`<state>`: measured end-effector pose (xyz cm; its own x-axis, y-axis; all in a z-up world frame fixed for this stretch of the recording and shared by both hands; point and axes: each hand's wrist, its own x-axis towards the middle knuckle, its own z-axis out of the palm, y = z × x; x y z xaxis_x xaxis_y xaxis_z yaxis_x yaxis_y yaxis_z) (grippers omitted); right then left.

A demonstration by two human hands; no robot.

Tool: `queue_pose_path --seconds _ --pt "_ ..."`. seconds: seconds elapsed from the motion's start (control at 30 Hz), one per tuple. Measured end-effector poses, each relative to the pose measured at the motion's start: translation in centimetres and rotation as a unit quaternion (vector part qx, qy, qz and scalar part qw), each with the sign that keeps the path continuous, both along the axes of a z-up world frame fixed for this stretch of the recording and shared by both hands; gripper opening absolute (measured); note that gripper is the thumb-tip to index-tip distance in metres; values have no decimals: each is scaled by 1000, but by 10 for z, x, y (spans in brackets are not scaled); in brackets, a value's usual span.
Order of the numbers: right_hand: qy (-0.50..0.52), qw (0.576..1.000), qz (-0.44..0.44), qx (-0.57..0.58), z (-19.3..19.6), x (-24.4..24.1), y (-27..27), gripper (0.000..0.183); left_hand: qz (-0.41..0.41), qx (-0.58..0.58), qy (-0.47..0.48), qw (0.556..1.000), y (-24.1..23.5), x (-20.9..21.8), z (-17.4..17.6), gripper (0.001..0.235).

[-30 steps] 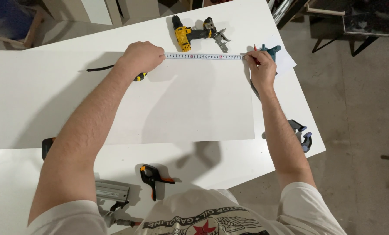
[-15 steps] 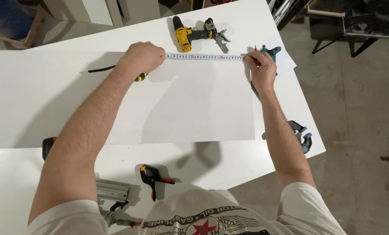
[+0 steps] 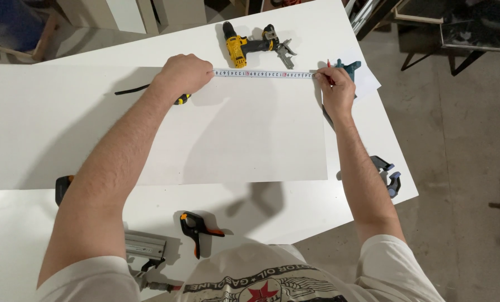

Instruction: Measuring a wooden shelf unit with a tape measure and pencil, then securing the joints using a pneumatic nail gun.

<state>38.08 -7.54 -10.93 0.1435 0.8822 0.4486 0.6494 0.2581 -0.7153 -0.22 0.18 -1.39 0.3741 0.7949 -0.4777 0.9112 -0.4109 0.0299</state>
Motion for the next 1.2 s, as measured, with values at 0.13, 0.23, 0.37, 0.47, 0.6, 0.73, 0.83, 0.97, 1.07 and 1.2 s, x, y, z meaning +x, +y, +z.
queue_pose_path --seconds 0.13,0.23,0.37,0.47,0.6,0.73,0.83,0.97,1.07,1.2 --pt "-1 1000 -14 -21 4 -2 -1 9 -2 3 -2 1000 2 -1 -5 44" --pt "8 1000 -7 -15 2 -1 0 10 -7 12 -7 1000 3 -2 -8 44" --pt "1 1000 -7 -9 0 0 1 9 -3 11 -9 1000 2 -2 -7 43" --pt "6 1000 -7 -8 1 0 2 8 -6 11 -6 1000 1 -1 -1 42" --pt "-2 1000 -6 -18 0 4 1 7 -10 -1 -16 1000 -8 -1 13 42" --pt "-9 1000 -8 -13 18 11 -21 10 44 -63 -86 993 -30 -7 30 44" --pt "-7 998 4 -66 32 18 -60 8 48 -114 -90 988 -70 -5 59 43" --pt "-41 996 12 -75 22 18 -96 4 41 -129 -70 988 -100 -10 55 44" --pt "-18 993 -14 -113 21 14 -110 7 -24 -89 -130 987 -109 -22 41 33" --pt "-7 992 10 -122 22 12 -118 8 -36 -70 -119 990 -109 -28 23 35"
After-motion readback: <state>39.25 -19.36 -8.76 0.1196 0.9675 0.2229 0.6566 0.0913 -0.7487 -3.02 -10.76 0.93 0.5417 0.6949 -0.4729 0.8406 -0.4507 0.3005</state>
